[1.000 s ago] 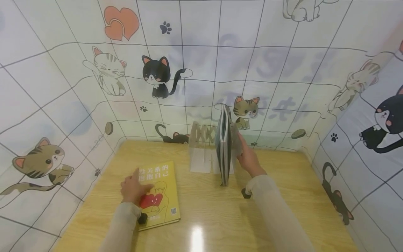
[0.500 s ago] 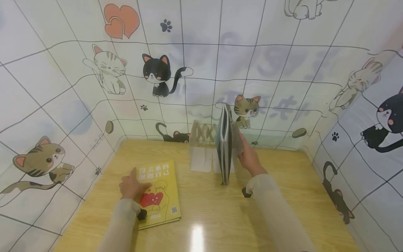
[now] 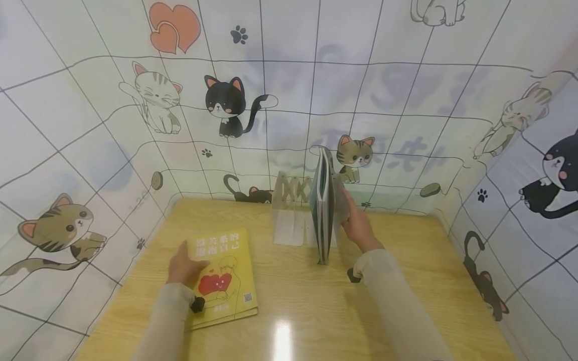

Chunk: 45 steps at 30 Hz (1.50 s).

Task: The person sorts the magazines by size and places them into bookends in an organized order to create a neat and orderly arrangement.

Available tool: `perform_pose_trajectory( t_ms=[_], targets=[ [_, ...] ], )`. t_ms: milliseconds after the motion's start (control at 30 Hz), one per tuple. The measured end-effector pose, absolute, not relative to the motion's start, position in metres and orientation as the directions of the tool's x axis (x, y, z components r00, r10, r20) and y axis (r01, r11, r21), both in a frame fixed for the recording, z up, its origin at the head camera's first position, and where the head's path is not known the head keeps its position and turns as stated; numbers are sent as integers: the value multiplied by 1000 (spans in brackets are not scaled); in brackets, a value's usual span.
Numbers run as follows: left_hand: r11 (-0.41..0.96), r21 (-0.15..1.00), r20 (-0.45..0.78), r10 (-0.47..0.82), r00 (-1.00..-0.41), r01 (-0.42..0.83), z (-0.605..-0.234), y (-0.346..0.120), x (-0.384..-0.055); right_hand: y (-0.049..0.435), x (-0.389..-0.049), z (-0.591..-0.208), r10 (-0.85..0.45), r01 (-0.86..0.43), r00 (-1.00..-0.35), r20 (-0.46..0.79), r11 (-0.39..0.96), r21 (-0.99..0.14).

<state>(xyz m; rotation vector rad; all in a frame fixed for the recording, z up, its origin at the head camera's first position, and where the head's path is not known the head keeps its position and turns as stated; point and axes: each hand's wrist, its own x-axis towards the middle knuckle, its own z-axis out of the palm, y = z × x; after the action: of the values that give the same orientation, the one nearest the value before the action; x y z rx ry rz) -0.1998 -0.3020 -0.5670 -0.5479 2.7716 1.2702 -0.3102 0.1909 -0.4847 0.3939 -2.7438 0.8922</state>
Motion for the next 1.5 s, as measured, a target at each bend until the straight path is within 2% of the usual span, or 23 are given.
perform_pose_trajectory(
  t_ms=[433, 600, 933, 1200, 1433, 1500],
  targets=[
    [543, 769, -171, -336, -926, -339, -568, -295, -204, 194, -310, -482, -182, -325, -936, 301, 774, -543],
    [572, 759, -130, -335, -933, -311, -570, -293, -206, 194, -310, -482, -176, -319, -938, 300, 780, -538],
    [727, 640, 21, -339, -940, -248, -567, -283, -203, 192, -310, -480, -175, -316, -939, 297, 781, -539],
    [626, 737, -61, -314, -948, -255, -569, -289, -202, 192, -310, -483, -193, -350, -925, 328, 770, -533],
    [630, 752, -94, -186, -978, -192, -560, -299, -199, 189, -309, -484, -189, -343, -928, 322, 772, -535],
    [588, 785, -124, -161, -979, -196, -554, -301, -199, 189, -308, -484, -188, -338, -930, 316, 773, -536]
  ],
)
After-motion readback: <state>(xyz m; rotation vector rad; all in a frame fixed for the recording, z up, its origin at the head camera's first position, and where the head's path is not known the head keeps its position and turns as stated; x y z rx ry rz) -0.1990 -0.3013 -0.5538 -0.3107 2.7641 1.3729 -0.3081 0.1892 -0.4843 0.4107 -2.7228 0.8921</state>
